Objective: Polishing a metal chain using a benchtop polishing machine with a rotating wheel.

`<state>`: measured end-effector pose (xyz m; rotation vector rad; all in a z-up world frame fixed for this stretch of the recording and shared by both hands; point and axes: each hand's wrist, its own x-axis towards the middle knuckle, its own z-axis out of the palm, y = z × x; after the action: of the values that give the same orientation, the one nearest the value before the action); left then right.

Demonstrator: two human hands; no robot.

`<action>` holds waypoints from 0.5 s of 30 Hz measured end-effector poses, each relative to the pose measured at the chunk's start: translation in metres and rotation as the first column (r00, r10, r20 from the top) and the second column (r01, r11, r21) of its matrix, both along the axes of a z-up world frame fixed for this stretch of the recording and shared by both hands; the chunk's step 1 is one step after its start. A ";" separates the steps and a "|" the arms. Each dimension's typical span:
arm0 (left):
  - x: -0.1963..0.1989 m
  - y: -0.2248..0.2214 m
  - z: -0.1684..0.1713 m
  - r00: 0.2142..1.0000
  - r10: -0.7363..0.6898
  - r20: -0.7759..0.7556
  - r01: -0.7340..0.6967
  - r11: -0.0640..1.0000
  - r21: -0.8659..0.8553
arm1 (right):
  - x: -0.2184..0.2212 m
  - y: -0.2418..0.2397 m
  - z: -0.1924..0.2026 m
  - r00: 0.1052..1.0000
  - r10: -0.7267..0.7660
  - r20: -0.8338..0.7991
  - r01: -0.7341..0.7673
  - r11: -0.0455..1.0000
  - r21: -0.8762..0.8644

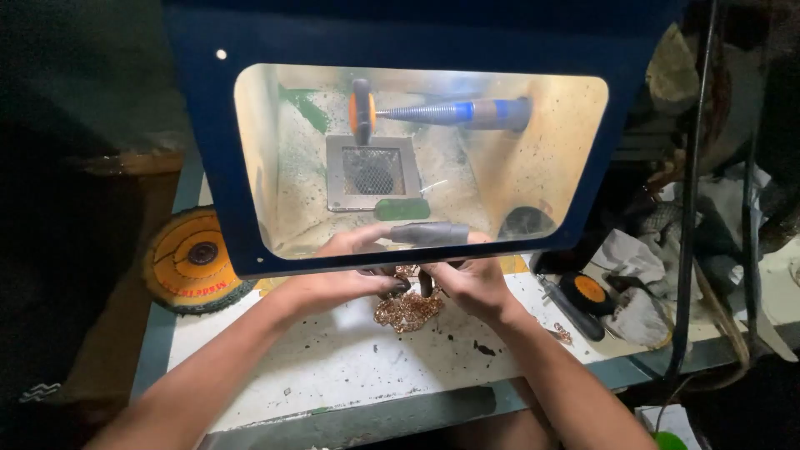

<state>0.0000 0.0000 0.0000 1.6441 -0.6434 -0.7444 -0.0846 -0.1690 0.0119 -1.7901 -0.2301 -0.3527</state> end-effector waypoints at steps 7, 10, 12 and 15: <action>0.013 0.010 -0.022 1.000 -0.026 0.010 0.027 0.989 -0.147 | -0.004 -0.013 -0.011 0.993 -0.034 0.117 0.035 0.999 -0.006; 0.018 0.013 -0.030 0.995 -0.005 0.104 0.023 0.985 -0.172 | -0.007 -0.010 -0.005 0.984 -0.066 0.165 0.068 0.998 -0.010; 0.014 0.016 -0.022 0.996 0.015 0.088 0.001 0.985 -0.173 | -0.008 -0.011 -0.011 0.970 -0.169 0.173 0.168 0.986 0.021; 0.011 0.021 -0.012 0.998 0.007 0.062 0.001 0.993 -0.117 | 0.001 -0.028 -0.024 0.965 -0.178 0.191 0.187 0.982 -0.029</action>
<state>0.0114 0.0207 -0.0116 1.5653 -0.7157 -0.6433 -0.0835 -0.1968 -0.0121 -1.8301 -0.2077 -0.6547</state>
